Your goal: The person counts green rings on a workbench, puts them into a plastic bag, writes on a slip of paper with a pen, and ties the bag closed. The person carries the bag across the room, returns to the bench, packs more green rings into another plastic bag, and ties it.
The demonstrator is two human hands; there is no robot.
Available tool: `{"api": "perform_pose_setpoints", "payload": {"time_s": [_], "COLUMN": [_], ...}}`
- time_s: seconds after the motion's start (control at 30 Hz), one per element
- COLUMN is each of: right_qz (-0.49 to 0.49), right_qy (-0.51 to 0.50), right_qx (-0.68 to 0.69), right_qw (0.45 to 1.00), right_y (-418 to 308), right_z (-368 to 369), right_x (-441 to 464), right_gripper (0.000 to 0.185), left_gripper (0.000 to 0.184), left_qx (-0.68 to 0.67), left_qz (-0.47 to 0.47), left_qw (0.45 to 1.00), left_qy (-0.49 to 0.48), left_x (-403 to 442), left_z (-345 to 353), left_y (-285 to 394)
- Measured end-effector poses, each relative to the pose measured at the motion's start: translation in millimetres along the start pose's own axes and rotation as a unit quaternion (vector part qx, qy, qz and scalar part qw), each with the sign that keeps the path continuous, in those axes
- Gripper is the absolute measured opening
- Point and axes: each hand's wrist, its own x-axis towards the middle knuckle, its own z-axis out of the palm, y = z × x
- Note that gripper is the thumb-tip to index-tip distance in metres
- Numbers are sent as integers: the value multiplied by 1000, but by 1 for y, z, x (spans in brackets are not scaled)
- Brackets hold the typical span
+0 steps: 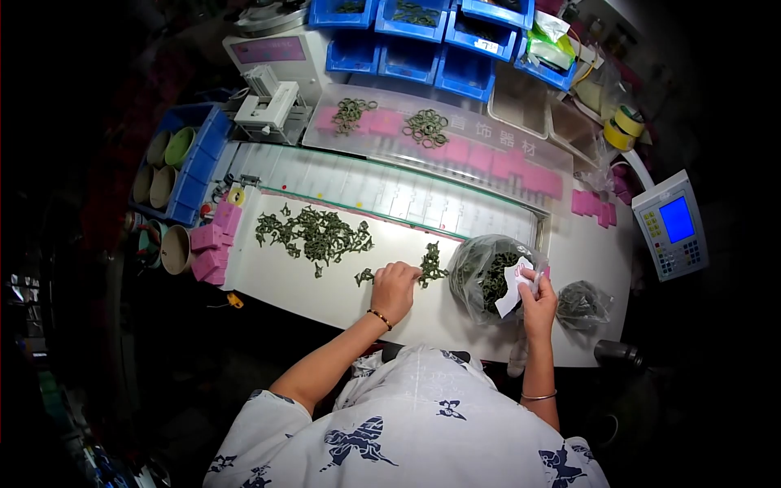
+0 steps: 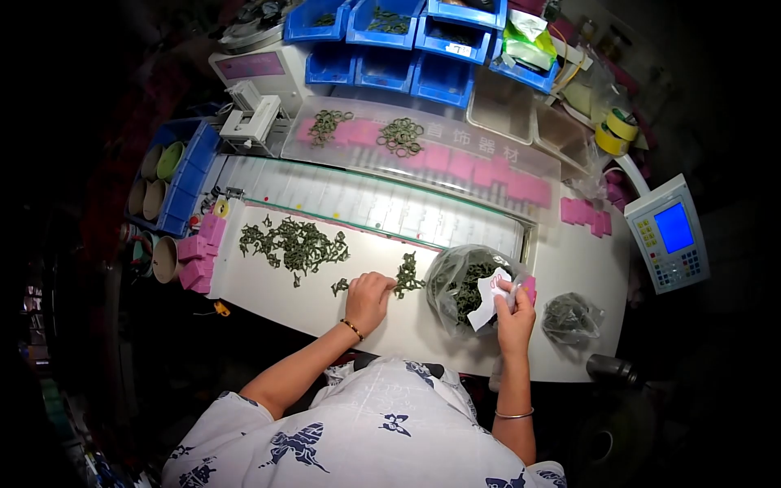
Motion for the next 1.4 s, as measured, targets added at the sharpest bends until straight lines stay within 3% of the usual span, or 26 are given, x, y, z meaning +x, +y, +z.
{"api": "perform_pose_setpoints", "payload": {"time_s": [0.13,0.43,0.83,1.4], "right_qz": [2,19,11,-2], "right_qy": [-10,-3,-7,-1], "right_qx": [-6,15,7,16], "right_qw": [1000,1000,1000,1000], "right_y": [2,-5,-9,-6], "right_z": [-1,4,6,7], "right_x": [1,0,0,-1], "right_gripper": [28,26,26,26], "left_gripper": [21,17,10,9], "left_qx": [-5,18,-133,30], "left_qz": [22,32,27,83], "left_qw": [999,998,990,994], "left_qy": [-25,-56,-23,-57], "left_x": [3,2,-4,-13], "left_z": [-4,5,-12,-26], "left_y": [11,10,-12,-13]}}
